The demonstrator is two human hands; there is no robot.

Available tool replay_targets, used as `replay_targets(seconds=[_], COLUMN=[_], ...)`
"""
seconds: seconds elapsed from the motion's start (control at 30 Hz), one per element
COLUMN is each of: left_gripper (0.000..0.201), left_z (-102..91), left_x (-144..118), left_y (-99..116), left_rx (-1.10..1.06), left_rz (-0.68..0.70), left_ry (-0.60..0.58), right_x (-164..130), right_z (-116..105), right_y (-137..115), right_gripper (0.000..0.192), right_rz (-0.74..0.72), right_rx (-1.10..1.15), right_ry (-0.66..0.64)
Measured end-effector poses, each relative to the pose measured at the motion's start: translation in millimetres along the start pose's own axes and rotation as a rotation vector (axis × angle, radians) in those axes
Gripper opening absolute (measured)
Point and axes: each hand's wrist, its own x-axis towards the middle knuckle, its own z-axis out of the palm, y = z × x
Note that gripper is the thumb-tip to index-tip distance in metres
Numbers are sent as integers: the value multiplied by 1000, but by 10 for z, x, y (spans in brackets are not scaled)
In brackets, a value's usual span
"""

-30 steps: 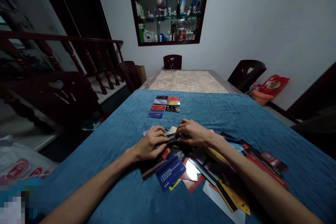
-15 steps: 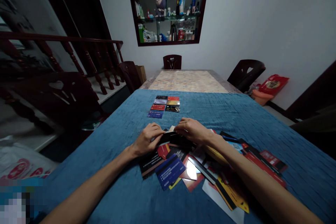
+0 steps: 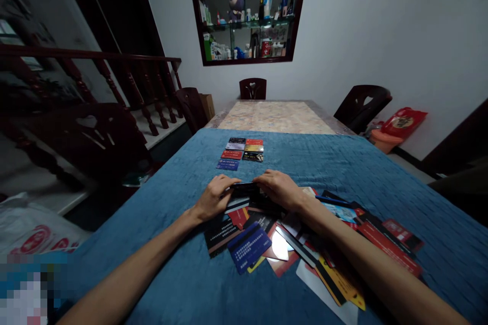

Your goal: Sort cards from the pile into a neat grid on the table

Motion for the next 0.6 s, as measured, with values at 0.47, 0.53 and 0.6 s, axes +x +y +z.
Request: replay_targets(seconds=[0.47,0.53,0.6], left_gripper=[28,29,29], left_z=[3,0,1], left_x=[2,3,3], left_y=[-37,-48,-60], left_rx=[38,34,32], left_rz=[-63,-75,-83], left_ry=[97,121,138], right_x=[13,13,13], right_z=[-3,-8,-13], right_y=[-128,-161,-192], right_gripper=[35,40,43], right_rz=[-27,-31,-31], right_rx=[-206,-223,-234], right_ry=[20,30,40])
